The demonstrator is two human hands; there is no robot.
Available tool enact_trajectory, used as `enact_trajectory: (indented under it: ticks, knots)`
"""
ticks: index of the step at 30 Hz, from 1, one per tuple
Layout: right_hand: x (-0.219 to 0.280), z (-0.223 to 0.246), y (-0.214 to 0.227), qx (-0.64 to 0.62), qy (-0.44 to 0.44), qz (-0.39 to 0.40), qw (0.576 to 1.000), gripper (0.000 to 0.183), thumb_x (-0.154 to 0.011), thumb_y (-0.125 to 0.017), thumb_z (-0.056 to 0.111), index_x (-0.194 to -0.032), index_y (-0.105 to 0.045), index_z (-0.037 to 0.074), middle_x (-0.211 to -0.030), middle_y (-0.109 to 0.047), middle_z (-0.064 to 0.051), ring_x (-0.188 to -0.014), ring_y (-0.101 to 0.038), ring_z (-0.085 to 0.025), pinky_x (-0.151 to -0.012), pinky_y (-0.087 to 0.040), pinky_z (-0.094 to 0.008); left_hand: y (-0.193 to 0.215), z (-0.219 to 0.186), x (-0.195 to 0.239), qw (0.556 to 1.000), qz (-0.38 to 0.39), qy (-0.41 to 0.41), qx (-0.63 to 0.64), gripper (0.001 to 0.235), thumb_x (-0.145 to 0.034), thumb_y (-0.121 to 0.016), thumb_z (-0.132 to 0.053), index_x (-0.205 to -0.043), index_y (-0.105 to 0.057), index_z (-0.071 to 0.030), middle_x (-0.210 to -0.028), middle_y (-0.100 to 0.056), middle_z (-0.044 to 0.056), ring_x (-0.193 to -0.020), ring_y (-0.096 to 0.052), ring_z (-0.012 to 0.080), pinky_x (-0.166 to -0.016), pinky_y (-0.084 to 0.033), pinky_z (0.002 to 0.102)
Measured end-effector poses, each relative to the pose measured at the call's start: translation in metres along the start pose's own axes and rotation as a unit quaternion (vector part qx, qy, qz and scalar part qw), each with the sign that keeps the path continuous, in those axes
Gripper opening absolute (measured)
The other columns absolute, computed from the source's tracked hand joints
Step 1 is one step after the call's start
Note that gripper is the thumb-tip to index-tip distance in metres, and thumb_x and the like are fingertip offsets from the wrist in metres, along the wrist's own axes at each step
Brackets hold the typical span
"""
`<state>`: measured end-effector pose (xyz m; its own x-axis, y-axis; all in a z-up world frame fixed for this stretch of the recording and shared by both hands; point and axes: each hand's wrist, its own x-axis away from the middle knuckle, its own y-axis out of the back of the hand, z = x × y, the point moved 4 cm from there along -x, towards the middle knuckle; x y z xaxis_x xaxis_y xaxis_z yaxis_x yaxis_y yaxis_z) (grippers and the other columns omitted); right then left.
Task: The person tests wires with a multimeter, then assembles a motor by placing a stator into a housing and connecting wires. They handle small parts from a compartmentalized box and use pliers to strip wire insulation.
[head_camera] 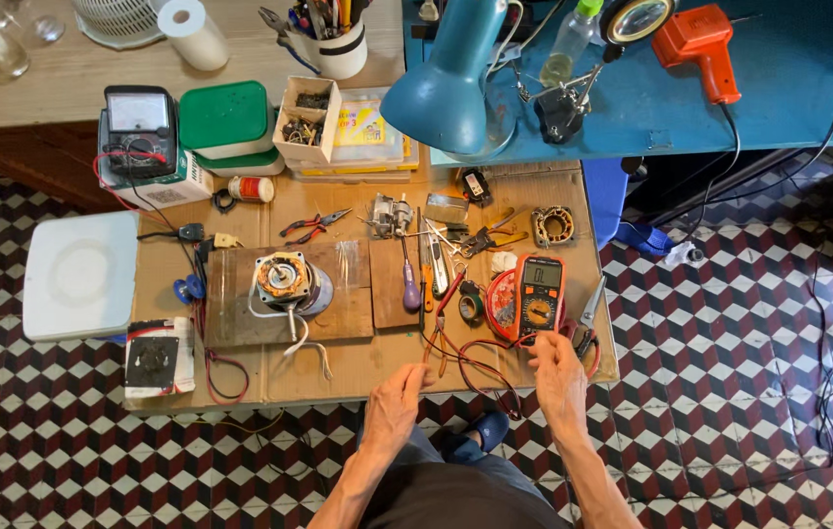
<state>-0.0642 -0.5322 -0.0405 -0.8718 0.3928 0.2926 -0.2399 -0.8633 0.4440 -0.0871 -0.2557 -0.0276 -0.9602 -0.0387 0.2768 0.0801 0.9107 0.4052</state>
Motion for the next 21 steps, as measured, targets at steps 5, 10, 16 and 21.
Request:
enact_trajectory:
  ticks: [5, 10, 16, 21]
  knots:
    - [-0.027, 0.008, 0.004, -0.009, 0.063, 0.008, 0.998, 0.052, -0.099, -0.058, 0.031, -0.142, -0.049, 0.002, -0.12, -0.069, -0.018, -0.105, -0.069, -0.026, -0.086, -0.054, -0.037, 0.001, 0.015, 0.034, 0.997, -0.066, 0.011, 0.022, 0.041, -0.093, -0.051, -0.014, -0.131, -0.064, -0.007, -0.11, -0.076, 0.014, -0.099, -0.077, 0.0279, -0.086, -0.058, 0.037]
    - [-0.024, 0.038, -0.04, -0.005, 0.047, 0.088, 0.995, 0.061, -0.095, -0.063, 0.031, -0.148, -0.045, 0.006, -0.125, -0.067, -0.017, -0.105, -0.072, -0.025, -0.089, -0.055, -0.035, 0.012, 0.007, 0.012, 0.989, -0.087, 0.103, 0.055, 0.037, -0.096, -0.054, -0.019, -0.129, -0.068, -0.012, -0.099, -0.082, 0.016, -0.094, -0.079, 0.0265, -0.084, -0.06, 0.034]
    - [-0.026, 0.032, -0.092, 0.021, -0.024, 0.154, 0.988, 0.063, -0.092, -0.066, 0.027, -0.149, -0.045, 0.011, -0.122, -0.072, -0.015, -0.098, -0.071, -0.023, -0.086, -0.058, -0.035, 0.048, -0.032, -0.069, 0.991, -0.12, -0.047, 0.023, 0.037, -0.094, -0.055, -0.021, -0.127, -0.067, -0.01, -0.105, -0.079, 0.013, -0.093, -0.078, 0.0276, -0.079, -0.059, 0.036]
    - [-0.051, 0.009, -0.131, -0.072, -0.073, 0.187, 0.977, 0.061, -0.092, -0.067, 0.021, -0.149, -0.045, 0.009, -0.119, -0.072, -0.017, -0.097, -0.071, -0.02, -0.086, -0.058, -0.032, 0.129, -0.013, -0.197, 0.974, -0.222, -0.037, -0.024, 0.032, -0.097, -0.06, -0.03, -0.119, -0.073, -0.012, -0.102, -0.08, 0.012, -0.095, -0.077, 0.0262, -0.078, -0.059, 0.036]
